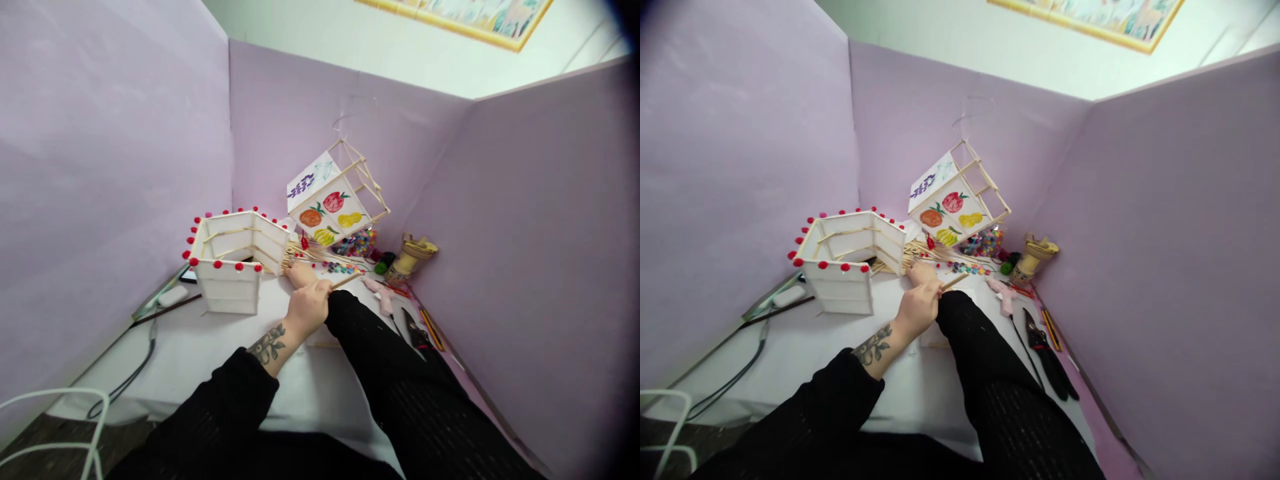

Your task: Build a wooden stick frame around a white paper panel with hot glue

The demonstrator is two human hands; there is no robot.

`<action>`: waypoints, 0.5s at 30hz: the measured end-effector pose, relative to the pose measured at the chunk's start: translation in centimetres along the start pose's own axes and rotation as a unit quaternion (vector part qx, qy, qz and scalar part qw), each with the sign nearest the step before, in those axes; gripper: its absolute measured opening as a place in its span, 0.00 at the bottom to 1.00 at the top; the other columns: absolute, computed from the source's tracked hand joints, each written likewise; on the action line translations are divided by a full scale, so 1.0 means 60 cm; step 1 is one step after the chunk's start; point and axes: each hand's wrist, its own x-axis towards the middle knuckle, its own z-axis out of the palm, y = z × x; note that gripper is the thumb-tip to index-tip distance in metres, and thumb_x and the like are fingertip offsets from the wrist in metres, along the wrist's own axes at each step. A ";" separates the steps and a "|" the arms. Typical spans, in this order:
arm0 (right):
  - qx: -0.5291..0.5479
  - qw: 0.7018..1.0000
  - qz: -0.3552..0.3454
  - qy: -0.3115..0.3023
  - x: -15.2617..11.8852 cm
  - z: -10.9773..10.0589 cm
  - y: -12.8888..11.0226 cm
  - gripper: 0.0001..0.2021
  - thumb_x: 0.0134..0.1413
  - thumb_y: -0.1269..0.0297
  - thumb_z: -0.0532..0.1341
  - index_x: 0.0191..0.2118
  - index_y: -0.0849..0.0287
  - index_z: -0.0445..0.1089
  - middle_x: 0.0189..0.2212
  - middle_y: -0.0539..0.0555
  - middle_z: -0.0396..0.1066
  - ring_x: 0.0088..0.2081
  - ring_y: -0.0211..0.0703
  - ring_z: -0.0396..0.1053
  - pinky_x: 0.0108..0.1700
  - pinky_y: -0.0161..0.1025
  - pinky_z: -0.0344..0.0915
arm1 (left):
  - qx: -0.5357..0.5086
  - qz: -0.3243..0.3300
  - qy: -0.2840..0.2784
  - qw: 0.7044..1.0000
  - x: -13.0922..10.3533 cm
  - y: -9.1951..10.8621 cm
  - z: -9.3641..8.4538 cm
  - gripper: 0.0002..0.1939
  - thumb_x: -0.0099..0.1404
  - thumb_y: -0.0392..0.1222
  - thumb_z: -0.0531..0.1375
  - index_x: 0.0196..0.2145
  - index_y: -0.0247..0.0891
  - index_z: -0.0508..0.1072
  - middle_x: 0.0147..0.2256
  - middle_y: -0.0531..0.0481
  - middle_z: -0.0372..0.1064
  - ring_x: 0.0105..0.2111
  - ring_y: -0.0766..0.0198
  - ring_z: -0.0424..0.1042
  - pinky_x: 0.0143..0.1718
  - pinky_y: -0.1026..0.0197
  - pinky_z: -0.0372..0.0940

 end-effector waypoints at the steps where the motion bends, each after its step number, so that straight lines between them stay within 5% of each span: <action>1: -0.027 1.000 -0.006 0.007 0.003 0.004 0.002 0.12 0.64 0.71 0.52 0.42 0.66 0.72 0.47 0.63 0.70 0.52 0.48 0.62 0.54 0.41 0.59 | 0.008 0.006 -0.001 1.000 0.001 0.001 -0.001 0.12 0.65 0.32 0.49 0.42 0.36 0.70 0.36 0.44 0.75 0.36 0.58 0.75 0.38 0.58 0.68; 9: -0.107 0.993 0.011 0.048 0.003 -0.002 0.026 0.12 0.62 0.73 0.52 0.46 0.65 0.70 0.48 0.63 0.69 0.50 0.47 0.64 0.50 0.38 0.61 | 0.013 0.014 0.013 1.000 -0.001 0.003 0.002 0.11 0.65 0.34 0.50 0.42 0.37 0.70 0.35 0.44 0.74 0.36 0.58 0.74 0.38 0.58 0.67; 12: -0.059 0.986 0.108 0.110 0.000 -0.032 0.044 0.13 0.63 0.68 0.52 0.49 0.66 0.67 0.46 0.68 0.70 0.47 0.50 0.67 0.47 0.42 0.62 | -0.043 -0.016 0.022 0.999 -0.003 0.000 0.002 0.11 0.65 0.33 0.50 0.41 0.38 0.69 0.35 0.45 0.74 0.37 0.58 0.73 0.37 0.59 0.66; 15: 0.076 0.961 0.213 0.159 -0.016 -0.061 0.061 0.11 0.61 0.67 0.54 0.42 0.66 0.71 0.39 0.66 0.73 0.40 0.49 0.69 0.42 0.41 0.63 | -0.176 -0.093 0.026 0.980 0.005 -0.004 0.005 0.08 0.66 0.35 0.49 0.37 0.38 0.67 0.31 0.48 0.72 0.31 0.62 0.73 0.33 0.62 0.66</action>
